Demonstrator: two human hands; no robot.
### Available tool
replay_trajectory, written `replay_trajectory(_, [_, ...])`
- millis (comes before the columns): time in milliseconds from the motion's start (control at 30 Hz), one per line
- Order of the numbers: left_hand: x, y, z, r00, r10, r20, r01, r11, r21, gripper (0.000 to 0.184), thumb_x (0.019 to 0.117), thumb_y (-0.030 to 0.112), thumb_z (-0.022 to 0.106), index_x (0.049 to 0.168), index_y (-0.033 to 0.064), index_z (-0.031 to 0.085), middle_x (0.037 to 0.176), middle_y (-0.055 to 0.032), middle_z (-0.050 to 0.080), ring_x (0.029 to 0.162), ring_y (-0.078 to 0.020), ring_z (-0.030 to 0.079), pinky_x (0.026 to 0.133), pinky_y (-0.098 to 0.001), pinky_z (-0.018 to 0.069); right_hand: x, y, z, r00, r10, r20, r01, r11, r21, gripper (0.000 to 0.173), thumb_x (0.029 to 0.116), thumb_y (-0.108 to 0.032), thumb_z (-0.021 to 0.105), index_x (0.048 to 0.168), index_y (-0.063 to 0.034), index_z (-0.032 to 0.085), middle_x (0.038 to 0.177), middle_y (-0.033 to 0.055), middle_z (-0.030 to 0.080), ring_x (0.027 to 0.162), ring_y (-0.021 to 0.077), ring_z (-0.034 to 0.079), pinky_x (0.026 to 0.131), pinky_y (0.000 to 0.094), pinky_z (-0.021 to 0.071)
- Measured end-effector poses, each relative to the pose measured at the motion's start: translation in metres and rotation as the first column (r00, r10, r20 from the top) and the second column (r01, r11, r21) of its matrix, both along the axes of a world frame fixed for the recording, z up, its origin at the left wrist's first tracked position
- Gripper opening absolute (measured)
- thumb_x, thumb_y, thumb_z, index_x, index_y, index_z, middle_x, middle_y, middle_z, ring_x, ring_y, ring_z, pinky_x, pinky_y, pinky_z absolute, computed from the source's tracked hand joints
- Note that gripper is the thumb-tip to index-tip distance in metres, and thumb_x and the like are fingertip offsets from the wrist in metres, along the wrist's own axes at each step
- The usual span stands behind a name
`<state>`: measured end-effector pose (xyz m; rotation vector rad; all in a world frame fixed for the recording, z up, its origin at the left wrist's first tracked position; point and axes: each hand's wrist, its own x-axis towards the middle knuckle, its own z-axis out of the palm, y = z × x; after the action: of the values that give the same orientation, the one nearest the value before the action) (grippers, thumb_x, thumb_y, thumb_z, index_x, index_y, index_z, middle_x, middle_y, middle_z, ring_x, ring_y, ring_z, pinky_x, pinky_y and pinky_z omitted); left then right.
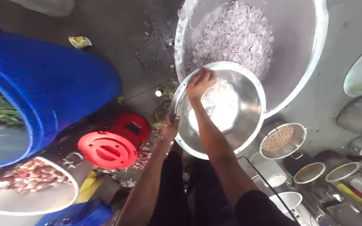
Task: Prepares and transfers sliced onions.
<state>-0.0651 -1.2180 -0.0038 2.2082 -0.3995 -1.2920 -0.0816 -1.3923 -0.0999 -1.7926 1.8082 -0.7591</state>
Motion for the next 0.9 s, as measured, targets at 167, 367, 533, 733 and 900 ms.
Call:
replay_trajectory(167, [0.007, -0.013, 0.008, 0.999, -0.039, -0.034, 0.041, 0.997, 0.066, 0.056, 0.1073, 0.023, 0.052, 0.149, -0.0123, 0.037, 0.132, -0.0307, 0.06, 0.121, -0.0269, 0.063, 0.107, -0.0379, 0.0475, -0.071, 0.066, -0.006, 0.832, 0.541, 0.122, -0.545, 0.758, 0.358, 0.027, 0.0865, -0.004, 0.067, 0.111, 0.0047, 0.072, 0.127, 0.0254, 0.065, 0.125, 0.0417, 0.059, 0.106, 0.0522, 0.0493])
replay_trajectory(367, [0.007, -0.004, -0.003, 0.998, -0.061, -0.011, 0.062, 0.997, 0.039, 0.053, 0.1067, 0.022, 0.053, 0.145, -0.0135, 0.042, 0.129, -0.03, 0.062, 0.119, -0.0259, 0.064, 0.107, -0.0367, 0.0472, -0.103, -0.039, -0.011, 0.959, -0.216, -0.183, 0.275, 0.871, 0.407, 0.055, 0.1045, -0.034, 0.051, 0.145, 0.0027, 0.049, 0.146, 0.0309, 0.047, 0.138, 0.0446, 0.045, 0.115, 0.0498, 0.0382])
replay_trajectory(533, [0.007, -0.004, -0.005, 0.998, -0.056, 0.0, 0.056, 0.998, -0.002, 0.052, 0.1067, 0.023, 0.051, 0.144, -0.0129, 0.044, 0.125, -0.0275, 0.064, 0.114, -0.0212, 0.065, 0.103, -0.033, 0.0494, -0.034, -0.038, -0.027, 0.92, -0.31, -0.241, 0.379, 0.862, 0.338, 0.052, 0.109, -0.031, 0.036, 0.14, 0.0074, 0.051, 0.138, 0.0318, 0.055, 0.133, 0.0443, 0.051, 0.113, 0.0491, 0.0403])
replay_trajectory(733, [0.018, -0.013, -0.003, 0.997, -0.074, 0.017, 0.073, 0.997, 0.031, 0.052, 0.1075, 0.026, 0.051, 0.143, -0.012, 0.044, 0.124, -0.0276, 0.065, 0.113, -0.0231, 0.066, 0.104, -0.036, 0.0505, -0.083, 0.072, -0.032, 0.559, 0.829, 0.002, -0.803, 0.54, 0.253, 0.032, 0.098, -0.022, 0.052, 0.109, -0.0003, 0.072, 0.122, 0.0218, 0.069, 0.125, 0.0411, 0.06, 0.114, 0.0543, 0.041])
replay_trajectory(900, [0.022, -0.009, -0.007, 0.996, -0.087, -0.01, 0.088, 0.995, 0.049, 0.053, 0.1075, 0.024, 0.051, 0.146, -0.0117, 0.042, 0.129, -0.0294, 0.063, 0.12, -0.0282, 0.064, 0.108, -0.0392, 0.0476, -0.163, 0.058, -0.03, 0.156, 0.986, 0.052, -0.935, 0.131, 0.33, 0.043, 0.1045, -0.037, 0.048, 0.132, -0.0118, 0.068, 0.145, 0.0175, 0.059, 0.143, 0.0391, 0.048, 0.122, 0.0579, 0.0293])
